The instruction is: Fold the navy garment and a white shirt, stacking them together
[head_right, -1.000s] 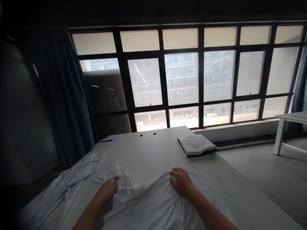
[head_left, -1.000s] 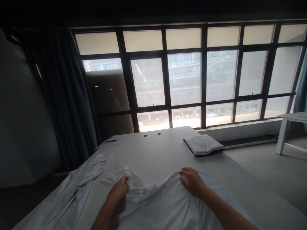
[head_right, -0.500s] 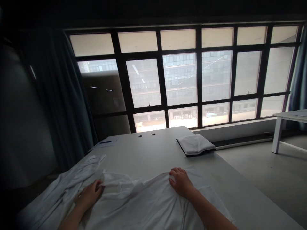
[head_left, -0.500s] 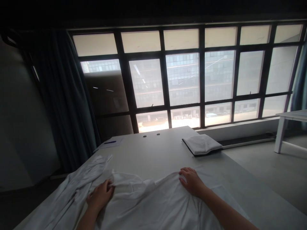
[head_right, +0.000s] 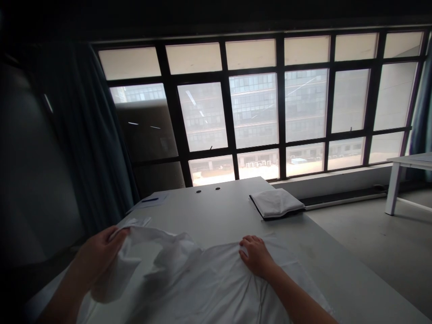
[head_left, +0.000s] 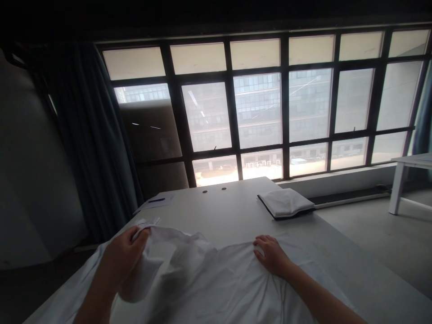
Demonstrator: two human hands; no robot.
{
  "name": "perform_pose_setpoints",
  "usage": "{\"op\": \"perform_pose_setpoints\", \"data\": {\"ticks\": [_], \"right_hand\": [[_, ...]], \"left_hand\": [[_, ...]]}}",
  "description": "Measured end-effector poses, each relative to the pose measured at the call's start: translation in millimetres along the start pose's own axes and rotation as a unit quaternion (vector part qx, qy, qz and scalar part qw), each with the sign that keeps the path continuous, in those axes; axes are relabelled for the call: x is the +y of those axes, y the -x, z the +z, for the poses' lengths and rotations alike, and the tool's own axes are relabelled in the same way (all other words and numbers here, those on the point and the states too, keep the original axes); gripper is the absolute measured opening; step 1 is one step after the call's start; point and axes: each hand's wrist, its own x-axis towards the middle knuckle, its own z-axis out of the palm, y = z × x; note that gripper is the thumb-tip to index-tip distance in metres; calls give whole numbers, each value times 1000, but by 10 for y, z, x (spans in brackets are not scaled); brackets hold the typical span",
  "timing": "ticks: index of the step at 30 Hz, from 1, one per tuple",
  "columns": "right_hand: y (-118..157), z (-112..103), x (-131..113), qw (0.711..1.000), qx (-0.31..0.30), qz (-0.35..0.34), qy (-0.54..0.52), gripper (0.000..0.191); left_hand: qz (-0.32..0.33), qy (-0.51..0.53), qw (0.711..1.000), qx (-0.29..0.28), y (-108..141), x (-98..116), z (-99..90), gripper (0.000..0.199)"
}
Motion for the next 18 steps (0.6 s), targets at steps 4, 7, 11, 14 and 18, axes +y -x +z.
{"op": "perform_pose_setpoints", "data": {"ticks": [4,7,11,14,18], "right_hand": [[-2,-11,-1,1000,-3,-2,3,30],[-5,-19,-8,1000,-3,-6,5,29],[-4,-19,-19,1000,-2,-11,9,28],[4,-17,-42,1000,-4,-15,15,29],[14,-60,-133,999,-5,-36,40,31]], "left_hand": [[22,270,921,-279,590,462,-419,54],[116,348,829,-423,849,511,-520,66],[135,290,836,-447,661,381,-380,49],[89,140,922,-350,367,159,-43,48],[-23,-24,939,-344,149,-294,541,56]]}}
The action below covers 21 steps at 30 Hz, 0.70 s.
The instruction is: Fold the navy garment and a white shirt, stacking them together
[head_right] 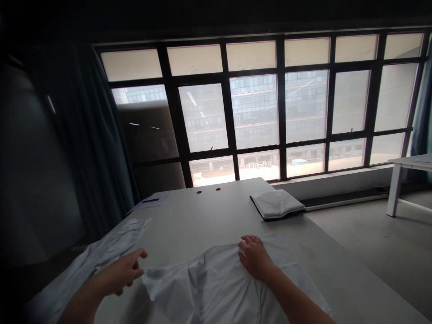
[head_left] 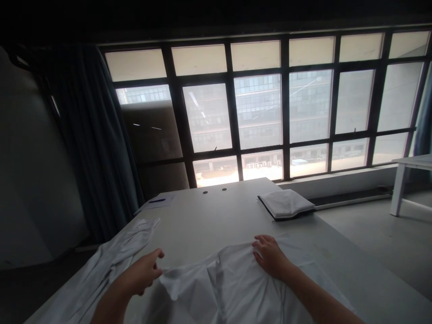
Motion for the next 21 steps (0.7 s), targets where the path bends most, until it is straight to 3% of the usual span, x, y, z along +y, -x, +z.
{"op": "perform_pose_setpoints", "data": {"ticks": [4,9,15,21], "right_hand": [[-3,-96,-169,999,-19,-37,13,28],[23,-123,-411,996,-64,-42,-35,16],[-27,44,-635,980,-85,-32,-178,17],[-482,327,-858,970,-99,20,-223,24]], "left_hand": [[-77,43,995,-53,-329,-328,279,60],[-84,68,993,-37,-528,-502,433,54],[-31,154,988,8,-700,-627,552,50],[-57,183,980,44,-813,-776,656,41]]}}
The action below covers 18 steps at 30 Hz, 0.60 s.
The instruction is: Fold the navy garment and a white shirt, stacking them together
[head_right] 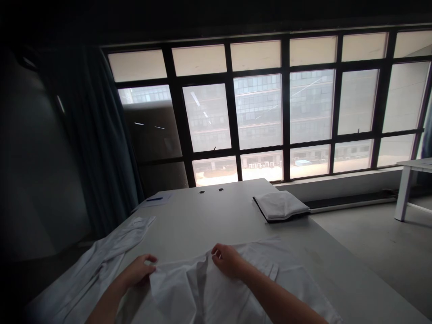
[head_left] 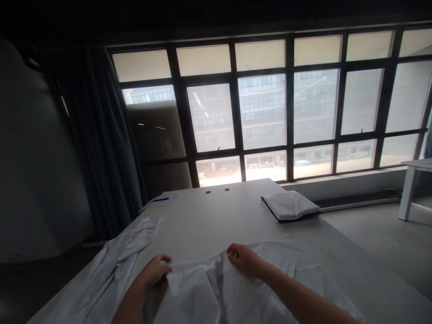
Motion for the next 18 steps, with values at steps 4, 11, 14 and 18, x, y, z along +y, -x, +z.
{"op": "perform_pose_setpoints", "data": {"ticks": [4,11,14,18], "right_hand": [[-297,233,-124,998,14,51,-20,23],[-647,498,-266,987,66,146,-19,26],[-770,513,-236,982,76,173,-14,25],[-778,560,-212,983,80,164,8,21]], "left_hand": [[7,15,999,31,-69,-90,38,39],[46,23,996,76,-132,-171,13,40],[53,25,995,77,-136,-184,10,43],[62,-5,993,97,-141,-198,-12,37]]}}
